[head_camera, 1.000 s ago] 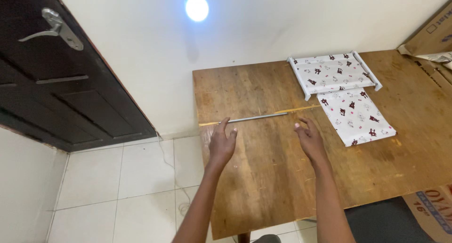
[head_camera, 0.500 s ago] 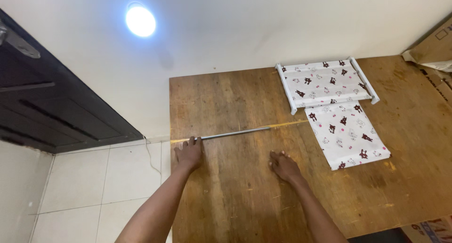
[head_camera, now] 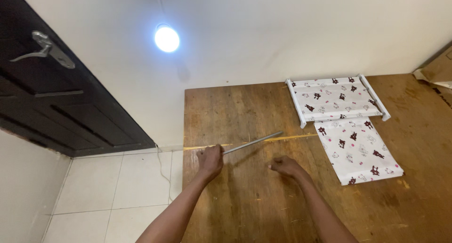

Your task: The person assembles a multi-tier fabric storage shelf by inserting metal poles into the frame, attaching fabric side panels, and placing the top shelf unit. They secure the components by hand and adjust the structure for stability.

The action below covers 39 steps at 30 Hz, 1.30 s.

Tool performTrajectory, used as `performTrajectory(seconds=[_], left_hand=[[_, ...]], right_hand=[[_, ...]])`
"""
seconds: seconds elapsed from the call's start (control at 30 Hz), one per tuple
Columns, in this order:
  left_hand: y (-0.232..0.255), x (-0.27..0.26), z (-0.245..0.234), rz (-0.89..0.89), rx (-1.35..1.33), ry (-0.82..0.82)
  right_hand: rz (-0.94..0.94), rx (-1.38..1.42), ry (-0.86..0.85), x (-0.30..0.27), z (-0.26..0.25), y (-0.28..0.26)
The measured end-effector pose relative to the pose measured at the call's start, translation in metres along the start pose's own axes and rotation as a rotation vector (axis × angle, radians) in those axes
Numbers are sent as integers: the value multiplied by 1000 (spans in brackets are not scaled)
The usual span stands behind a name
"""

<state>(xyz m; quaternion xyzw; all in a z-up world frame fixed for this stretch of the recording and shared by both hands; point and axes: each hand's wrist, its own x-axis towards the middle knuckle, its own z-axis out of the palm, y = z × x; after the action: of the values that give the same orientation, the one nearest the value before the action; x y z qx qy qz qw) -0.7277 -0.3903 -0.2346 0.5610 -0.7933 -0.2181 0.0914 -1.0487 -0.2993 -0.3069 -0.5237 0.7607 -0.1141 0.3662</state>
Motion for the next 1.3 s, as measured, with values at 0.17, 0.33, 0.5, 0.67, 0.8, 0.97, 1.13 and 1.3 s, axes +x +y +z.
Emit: performTrajectory(seconds=[0.17, 0.33, 0.5, 0.67, 0.8, 0.97, 1.13, 1.3], left_hand=[[64, -11, -41, 27, -497, -37], [71, -54, -76, 149, -730, 217], [30, -112, -118, -75, -963, 463], [-25, -191, -178, -181, -1080, 680], [-65, -259, -230, -233, -1119, 917], [-115, -345, -279, -238, -1119, 1100], [-180, -444, -310, -304, -994, 1260], [-245, -558, -331, -494, -853, 1404]], right_hand=[[185, 907, -8, -20, -21, -99], [-127, 1296, 21, -66, -30, -187], [-371, 1284, -186, -111, -32, -284], [-448, 1185, -435, -161, 6, -379], [-510, 1145, -604, -196, 51, -443], [-603, 1057, -682, -241, 124, -523], [-681, 968, -870, -305, 203, -604], [-718, 822, -1043, -383, 291, -674]])
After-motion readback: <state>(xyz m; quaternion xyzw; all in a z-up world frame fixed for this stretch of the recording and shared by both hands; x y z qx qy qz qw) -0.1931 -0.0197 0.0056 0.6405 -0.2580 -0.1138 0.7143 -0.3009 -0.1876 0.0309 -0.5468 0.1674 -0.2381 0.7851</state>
